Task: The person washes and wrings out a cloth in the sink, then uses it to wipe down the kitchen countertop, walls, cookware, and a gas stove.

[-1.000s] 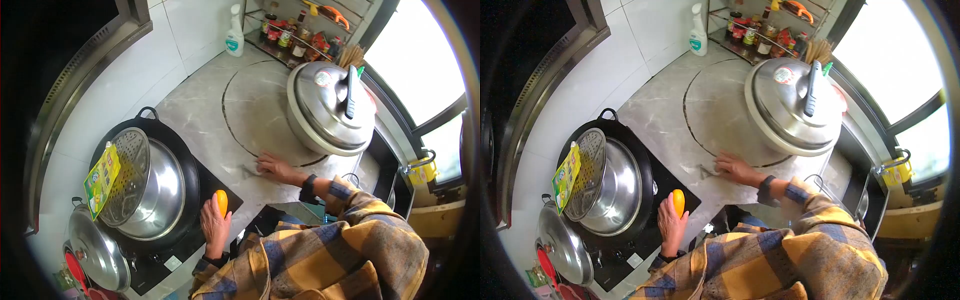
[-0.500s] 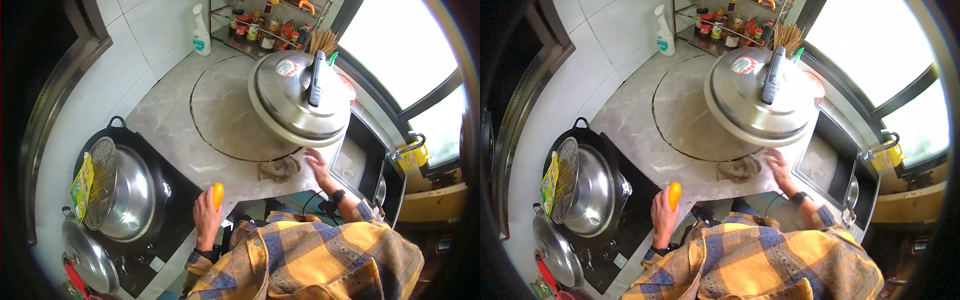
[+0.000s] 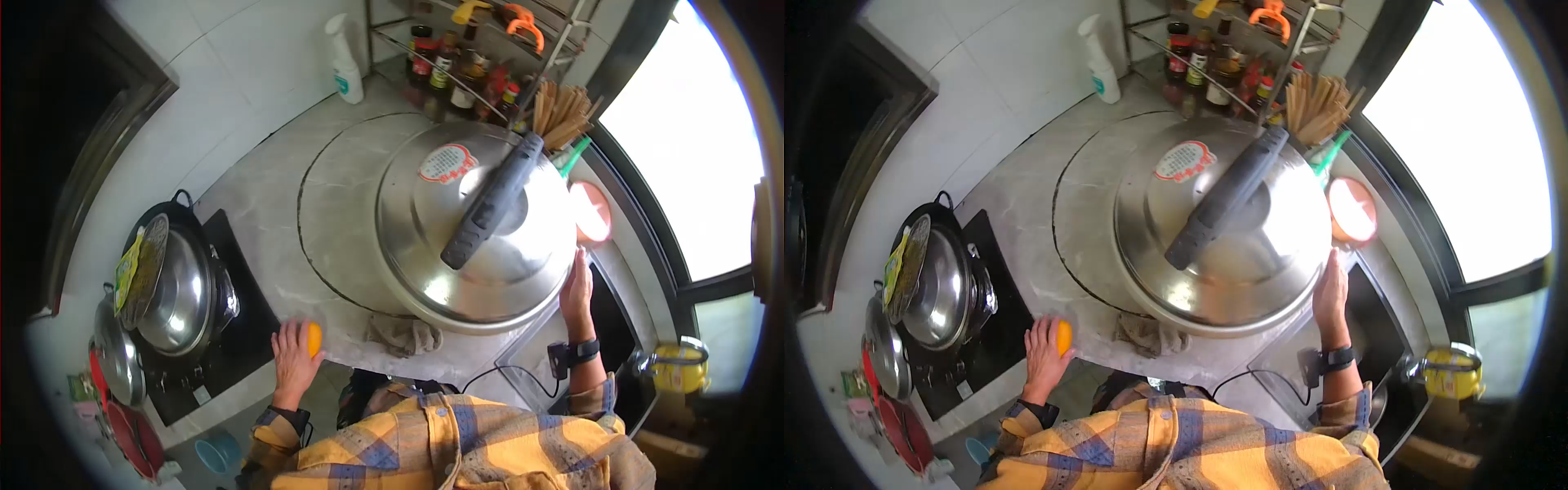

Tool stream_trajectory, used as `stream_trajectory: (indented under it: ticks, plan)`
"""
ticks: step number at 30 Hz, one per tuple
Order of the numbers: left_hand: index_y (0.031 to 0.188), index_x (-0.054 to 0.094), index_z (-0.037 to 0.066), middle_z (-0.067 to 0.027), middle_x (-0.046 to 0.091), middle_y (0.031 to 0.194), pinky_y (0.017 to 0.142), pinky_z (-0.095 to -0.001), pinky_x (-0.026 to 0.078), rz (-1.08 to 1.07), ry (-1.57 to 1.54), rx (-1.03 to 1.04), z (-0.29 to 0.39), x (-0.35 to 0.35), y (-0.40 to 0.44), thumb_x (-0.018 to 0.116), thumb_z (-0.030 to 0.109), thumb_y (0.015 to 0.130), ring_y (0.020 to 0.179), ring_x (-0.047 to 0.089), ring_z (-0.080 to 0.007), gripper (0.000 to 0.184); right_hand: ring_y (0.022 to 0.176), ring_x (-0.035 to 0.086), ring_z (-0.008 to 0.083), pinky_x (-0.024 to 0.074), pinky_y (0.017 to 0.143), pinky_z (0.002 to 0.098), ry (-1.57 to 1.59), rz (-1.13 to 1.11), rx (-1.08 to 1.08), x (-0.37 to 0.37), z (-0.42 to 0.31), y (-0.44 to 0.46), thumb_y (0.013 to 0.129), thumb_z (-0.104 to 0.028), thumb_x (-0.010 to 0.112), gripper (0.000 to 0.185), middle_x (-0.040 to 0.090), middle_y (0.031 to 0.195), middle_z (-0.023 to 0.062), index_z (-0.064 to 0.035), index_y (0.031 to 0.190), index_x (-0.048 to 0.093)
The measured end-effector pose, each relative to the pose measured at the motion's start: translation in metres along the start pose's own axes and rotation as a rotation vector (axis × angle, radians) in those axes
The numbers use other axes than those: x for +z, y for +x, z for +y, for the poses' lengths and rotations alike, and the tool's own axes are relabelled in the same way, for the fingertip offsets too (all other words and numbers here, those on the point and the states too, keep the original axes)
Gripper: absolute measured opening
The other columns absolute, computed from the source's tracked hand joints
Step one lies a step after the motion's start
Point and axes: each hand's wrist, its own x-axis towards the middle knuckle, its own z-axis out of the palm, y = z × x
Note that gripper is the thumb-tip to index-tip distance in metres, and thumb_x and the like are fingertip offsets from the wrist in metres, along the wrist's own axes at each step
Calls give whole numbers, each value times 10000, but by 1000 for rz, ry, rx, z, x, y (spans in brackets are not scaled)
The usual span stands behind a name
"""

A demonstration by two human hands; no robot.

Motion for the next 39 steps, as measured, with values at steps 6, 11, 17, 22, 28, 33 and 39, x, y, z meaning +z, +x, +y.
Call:
stream_trajectory:
  ticks: [6,11,17,22,28,33,39]
  plan:
    - [1290,348,47,-166,412,1244,959,-463,309,-87,-208,-115,1,18,9,722,233,676,1142,375,-342,743,902,575,157,456,788,276,-100,230,7,27,7,2,937,-413,397,509,587,1044,88,35,1146,515]
    - [1273,377,59,-157,448,1210,904,-415,374,204,-323,94,50,-32,57,665,225,773,1078,459,-294,601,873,571,150,450,775,274,-241,264,-16,40,-1,1,929,-451,394,548,594,1007,84,42,1127,528]
    - [1156,491,77,-55,607,940,710,-323,509,-509,-2210,-148,97,-23,126,449,354,934,821,606,-157,357,812,573,142,453,736,273,-404,339,-40,46,-2,0,931,-448,395,547,609,920,79,55,1073,557]
    - [1068,543,63,-45,620,978,675,-278,526,-365,-1958,-154,100,-38,141,392,378,949,819,617,-132,369,768,587,144,467,708,273,-388,337,-51,62,0,-3,934,-435,398,526,625,873,74,48,1025,585]
    - [1045,550,112,11,573,924,590,-232,496,-229,-2033,-214,57,-41,145,488,382,910,772,575,-72,308,802,587,146,477,695,271,-328,300,-87,107,23,2,952,-355,391,447,609,955,84,44,1089,540]
    - [1117,546,84,-16,591,1050,807,-266,457,39,-2053,-324,8,-58,166,500,365,907,952,558,-107,354,768,576,109,467,676,241,-53,152,-55,173,53,35,945,-261,443,296,606,890,52,1,1027,553]
    - [1217,471,66,-63,556,1167,890,-360,450,-29,-2078,-188,-65,-88,210,422,416,928,1029,560,-177,456,707,542,115,441,626,238,33,41,6,263,96,102,907,-264,528,296,588,800,43,25,956,566]
